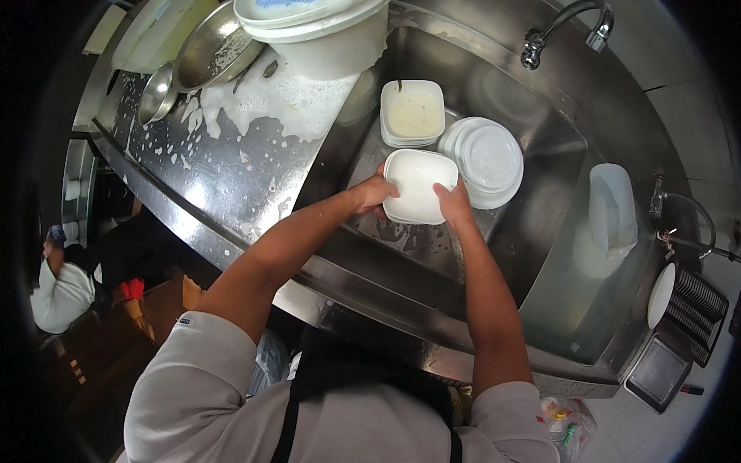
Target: Washing dishes and placing them on a drying rack in a commercial kitchen sink area.
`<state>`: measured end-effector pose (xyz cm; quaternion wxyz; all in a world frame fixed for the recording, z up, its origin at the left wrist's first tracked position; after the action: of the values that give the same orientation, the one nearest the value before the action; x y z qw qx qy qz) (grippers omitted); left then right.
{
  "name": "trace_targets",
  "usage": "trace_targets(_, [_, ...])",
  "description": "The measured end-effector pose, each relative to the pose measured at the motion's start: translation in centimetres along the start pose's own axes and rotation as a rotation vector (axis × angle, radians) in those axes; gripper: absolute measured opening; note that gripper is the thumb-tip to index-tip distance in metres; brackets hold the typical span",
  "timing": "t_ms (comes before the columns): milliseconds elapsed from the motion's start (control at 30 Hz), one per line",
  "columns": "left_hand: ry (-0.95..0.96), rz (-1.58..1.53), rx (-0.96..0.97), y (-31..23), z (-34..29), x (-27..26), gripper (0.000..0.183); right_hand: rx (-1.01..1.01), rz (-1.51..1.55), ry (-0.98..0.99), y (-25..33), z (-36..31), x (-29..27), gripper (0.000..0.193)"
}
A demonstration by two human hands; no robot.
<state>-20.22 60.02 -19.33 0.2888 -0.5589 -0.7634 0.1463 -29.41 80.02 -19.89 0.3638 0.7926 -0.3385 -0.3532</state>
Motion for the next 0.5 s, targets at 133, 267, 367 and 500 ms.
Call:
trace_targets(133, [0.047,-0.028,-0.049,-1.2,0.6,0.3,0.095,-0.057,-0.476,-0.33,1.0,-2.0,0.4,0.056])
trace_targets(267, [0.008,-0.02,-0.086,-0.9,1.1,0.3,0.096,-0.157,-0.589,-0.396,1.7,-2.1,0.3,0.049])
trace_targets(367, [-0.038,0.068,-0.102,-0.1,1.0,0.5,0.101,-0.249,-0.664,-0.364,2.2,-1.0,-0.1,0.044])
trace_targets(500, [-0.119,0.169,-0.09,0.3,0.8,1.2,0.113,-0.178,-0.663,-0.307,1.8,-0.2,0.0,0.043])
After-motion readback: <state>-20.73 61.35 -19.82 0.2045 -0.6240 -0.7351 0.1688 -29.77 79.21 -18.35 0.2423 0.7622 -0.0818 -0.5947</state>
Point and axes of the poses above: each hand's wrist, its own z-axis towards the middle knuckle, its own x-axis out of the palm, y = z × x, the point moved 2 cm from there along z, towards the middle knuckle, and after that the axes turned 7 degrees about -z, right-handed, at the moved point
